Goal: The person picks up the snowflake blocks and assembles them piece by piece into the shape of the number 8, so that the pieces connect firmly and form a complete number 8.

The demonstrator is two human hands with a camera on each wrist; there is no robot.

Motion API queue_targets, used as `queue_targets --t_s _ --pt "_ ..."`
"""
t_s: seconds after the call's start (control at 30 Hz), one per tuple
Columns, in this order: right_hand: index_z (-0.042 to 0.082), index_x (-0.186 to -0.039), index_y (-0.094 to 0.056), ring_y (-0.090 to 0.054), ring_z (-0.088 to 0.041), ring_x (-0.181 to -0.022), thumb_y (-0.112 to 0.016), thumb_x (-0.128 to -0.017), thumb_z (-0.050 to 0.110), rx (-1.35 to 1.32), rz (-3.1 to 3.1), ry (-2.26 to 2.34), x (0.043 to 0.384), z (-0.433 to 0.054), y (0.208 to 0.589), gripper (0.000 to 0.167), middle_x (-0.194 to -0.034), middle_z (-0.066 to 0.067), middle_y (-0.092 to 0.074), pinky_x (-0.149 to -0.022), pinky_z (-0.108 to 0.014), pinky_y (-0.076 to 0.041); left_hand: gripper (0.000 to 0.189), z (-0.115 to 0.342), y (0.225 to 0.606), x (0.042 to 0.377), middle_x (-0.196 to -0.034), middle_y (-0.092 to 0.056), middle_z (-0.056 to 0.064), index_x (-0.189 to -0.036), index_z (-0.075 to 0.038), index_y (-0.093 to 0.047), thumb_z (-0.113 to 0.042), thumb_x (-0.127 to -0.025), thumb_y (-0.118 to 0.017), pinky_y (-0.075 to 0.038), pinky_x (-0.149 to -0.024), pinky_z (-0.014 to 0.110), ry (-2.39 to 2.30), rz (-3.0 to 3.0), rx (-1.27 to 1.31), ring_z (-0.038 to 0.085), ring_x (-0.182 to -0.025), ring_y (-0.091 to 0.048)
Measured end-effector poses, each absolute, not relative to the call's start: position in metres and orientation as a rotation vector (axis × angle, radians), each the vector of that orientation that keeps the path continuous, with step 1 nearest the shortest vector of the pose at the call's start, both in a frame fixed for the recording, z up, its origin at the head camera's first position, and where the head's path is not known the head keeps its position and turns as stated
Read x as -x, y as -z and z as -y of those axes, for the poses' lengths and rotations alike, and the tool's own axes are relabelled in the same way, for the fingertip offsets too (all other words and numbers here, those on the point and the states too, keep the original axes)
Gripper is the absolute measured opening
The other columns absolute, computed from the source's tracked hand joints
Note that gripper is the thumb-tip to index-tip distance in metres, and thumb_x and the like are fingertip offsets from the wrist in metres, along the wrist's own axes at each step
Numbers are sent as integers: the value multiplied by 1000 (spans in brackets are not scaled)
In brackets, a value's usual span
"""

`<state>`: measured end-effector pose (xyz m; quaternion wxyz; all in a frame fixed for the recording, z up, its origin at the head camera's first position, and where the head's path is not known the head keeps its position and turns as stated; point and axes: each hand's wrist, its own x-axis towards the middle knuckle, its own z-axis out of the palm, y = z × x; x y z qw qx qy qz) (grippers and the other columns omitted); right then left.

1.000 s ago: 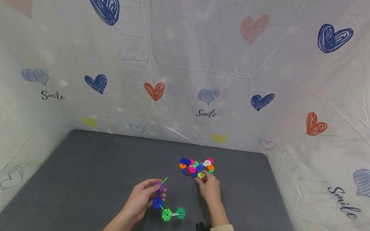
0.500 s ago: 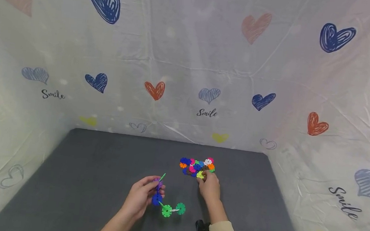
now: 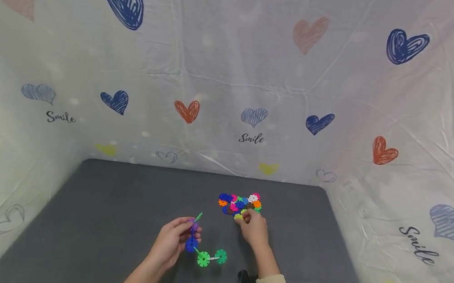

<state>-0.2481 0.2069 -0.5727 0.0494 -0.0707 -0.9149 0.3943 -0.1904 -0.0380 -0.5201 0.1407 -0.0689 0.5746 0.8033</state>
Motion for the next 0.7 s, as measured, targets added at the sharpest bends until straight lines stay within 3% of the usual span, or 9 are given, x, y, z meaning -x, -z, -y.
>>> queue_targets --t_s 0.13,0.23,0.43,0.7 --pt "7 -107 -71 -65 -29 -67 -80 -87 17 142 2615 -1648 230 -186 546 24 -80 -14 -72 -55 -28 -47 32 37 521 189 -97 -72 13 -127 7 -54 -16 -105 -52 -61 -76 35 -2303 -1688 212 19 -81 -69" --pt "6 -110 -71 -64 -27 -63 -80 -87 16 99 2442 -1878 217 -168 531 27 -75 -14 -71 -54 -26 -46 31 37 522 188 -97 -72 14 -126 7 -55 -15 -105 -52 -60 -76 34 -2291 -1734 211 19 -81 -68" --pt "1 -107 -72 -58 -10 -55 -76 -90 10 14 2267 -1962 206 -143 527 20 -76 -10 -71 -51 -23 -46 31 36 526 188 -95 -72 13 -124 4 -60 -18 -103 -58 -58 -74 32 -2250 -1857 183 15 -78 -65" --pt "9 -103 -75 -64 -23 -61 -77 -90 15 -87 2270 -1950 200 -139 525 14 -80 -13 -72 -51 -21 -44 29 37 532 191 -90 -72 6 -120 1 -67 -22 -103 -61 -57 -72 32 -2190 -1961 163 14 -77 -61"
